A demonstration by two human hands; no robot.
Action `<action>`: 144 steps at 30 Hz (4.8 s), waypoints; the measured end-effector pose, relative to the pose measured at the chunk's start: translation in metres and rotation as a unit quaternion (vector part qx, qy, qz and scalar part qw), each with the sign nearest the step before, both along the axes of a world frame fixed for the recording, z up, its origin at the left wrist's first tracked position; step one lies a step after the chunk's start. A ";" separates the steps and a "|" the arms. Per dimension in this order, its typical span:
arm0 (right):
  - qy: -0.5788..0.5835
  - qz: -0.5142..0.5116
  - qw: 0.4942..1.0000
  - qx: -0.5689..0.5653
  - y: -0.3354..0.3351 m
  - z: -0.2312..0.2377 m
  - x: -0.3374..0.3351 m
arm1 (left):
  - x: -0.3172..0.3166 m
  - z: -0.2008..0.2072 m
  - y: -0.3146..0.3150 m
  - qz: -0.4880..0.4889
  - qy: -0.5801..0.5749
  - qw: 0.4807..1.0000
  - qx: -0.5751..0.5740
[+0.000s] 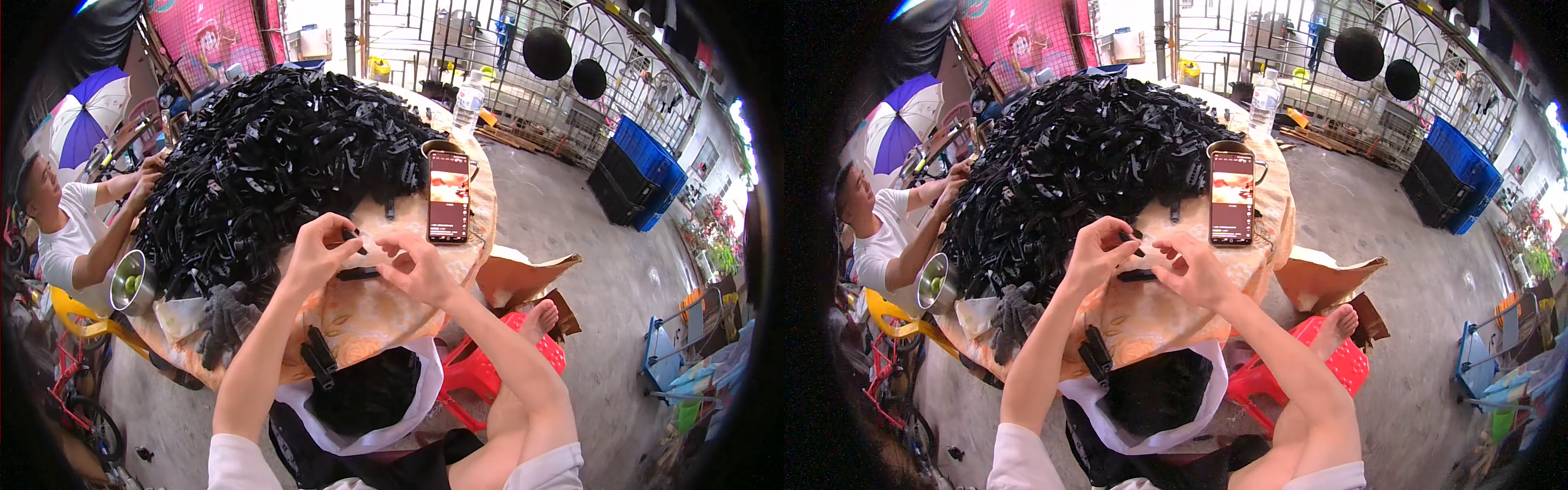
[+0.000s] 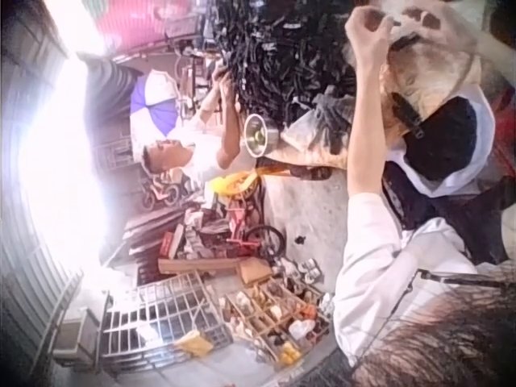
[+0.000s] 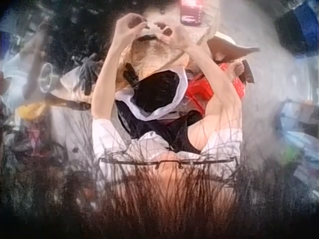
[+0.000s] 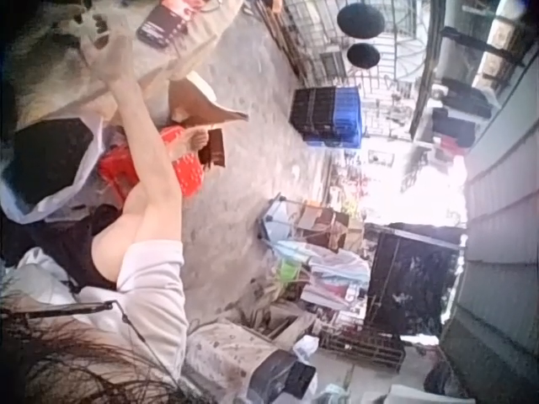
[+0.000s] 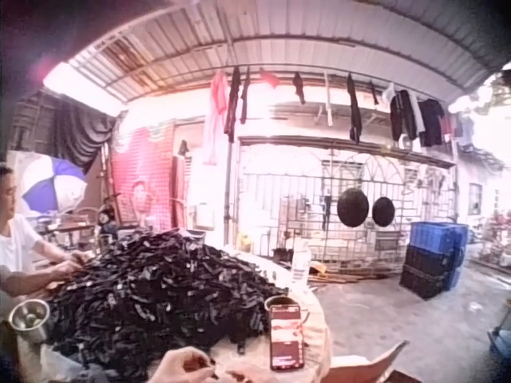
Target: The person sorts and organizes a large pile of black plastic parts on a table by hand.
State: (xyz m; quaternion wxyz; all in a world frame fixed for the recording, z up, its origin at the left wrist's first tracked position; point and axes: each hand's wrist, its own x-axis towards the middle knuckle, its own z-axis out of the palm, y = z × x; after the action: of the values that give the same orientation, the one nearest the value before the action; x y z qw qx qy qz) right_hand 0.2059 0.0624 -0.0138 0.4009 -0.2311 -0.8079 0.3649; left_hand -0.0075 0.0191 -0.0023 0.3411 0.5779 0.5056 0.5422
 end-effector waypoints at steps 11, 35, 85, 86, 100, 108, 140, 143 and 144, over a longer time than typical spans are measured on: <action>-0.024 0.037 0.992 -0.120 0.002 0.003 -0.009 | 0.020 0.014 -0.016 -0.008 0.369 0.906 0.209; -0.033 0.004 0.973 0.229 -0.002 -0.006 -0.024 | -0.012 0.022 -0.014 -0.080 0.296 0.951 -0.043; -0.147 0.018 0.989 0.026 0.000 0.006 -0.016 | -0.024 -0.001 -0.013 0.124 0.407 0.902 0.073; -0.123 -0.042 0.988 0.079 0.005 0.002 -0.019 | -0.024 -0.002 -0.013 0.129 0.411 0.901 0.059; -0.269 -0.260 0.891 0.258 0.040 -0.016 -0.046 | -0.021 0.008 -0.011 0.165 0.432 0.881 0.105; -0.101 -0.065 0.978 0.172 0.022 -0.005 -0.016 | -0.013 0.015 -0.008 0.181 0.271 0.943 0.068; -0.058 -0.015 0.985 -0.160 0.015 0.010 -0.032 | 0.024 0.013 -0.011 0.059 0.317 0.942 0.091; 0.013 -0.105 0.993 0.058 0.022 -0.008 -0.035 | 0.015 0.005 -0.005 0.075 0.347 0.914 0.197; -0.024 -0.116 0.992 0.039 0.020 -0.006 -0.034 | 0.012 0.002 -0.004 0.078 0.349 0.914 0.194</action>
State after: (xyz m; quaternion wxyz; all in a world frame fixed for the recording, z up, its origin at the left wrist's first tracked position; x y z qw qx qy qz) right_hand 0.1715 0.0823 -0.0194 0.4302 -0.3163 -0.7985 0.2780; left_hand 0.0047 0.0155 0.0001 -0.0191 0.7440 0.5206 0.4184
